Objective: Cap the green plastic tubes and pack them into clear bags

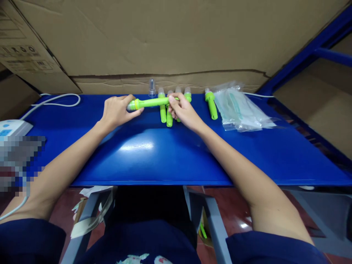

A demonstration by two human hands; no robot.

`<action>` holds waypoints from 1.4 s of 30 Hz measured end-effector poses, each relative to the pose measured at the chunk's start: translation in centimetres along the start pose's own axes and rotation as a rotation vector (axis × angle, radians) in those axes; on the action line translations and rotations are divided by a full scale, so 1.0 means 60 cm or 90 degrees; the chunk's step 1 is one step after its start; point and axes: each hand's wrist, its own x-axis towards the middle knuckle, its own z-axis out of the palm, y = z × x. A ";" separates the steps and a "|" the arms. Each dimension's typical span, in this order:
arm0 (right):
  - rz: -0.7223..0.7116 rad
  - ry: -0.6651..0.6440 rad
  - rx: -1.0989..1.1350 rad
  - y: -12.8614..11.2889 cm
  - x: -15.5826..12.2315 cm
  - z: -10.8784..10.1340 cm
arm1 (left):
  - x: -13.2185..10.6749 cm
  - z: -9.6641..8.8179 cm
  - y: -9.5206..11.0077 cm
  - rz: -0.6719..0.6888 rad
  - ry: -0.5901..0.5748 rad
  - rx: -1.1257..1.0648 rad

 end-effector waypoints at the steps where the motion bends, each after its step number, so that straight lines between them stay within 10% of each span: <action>1: -0.028 0.015 -0.026 -0.003 -0.001 -0.001 | 0.001 -0.001 -0.005 -0.014 0.002 0.007; 17: -0.166 0.000 -0.301 -0.027 -0.021 -0.009 | 0.008 0.009 -0.034 0.030 -0.081 0.018; 36: 0.064 -0.068 -0.023 -0.068 -0.020 -0.010 | -0.001 -0.005 -0.007 0.014 -0.072 0.071; 42: 0.023 -0.009 -0.172 -0.053 -0.017 -0.003 | -0.001 -0.007 0.012 -0.016 -0.116 0.090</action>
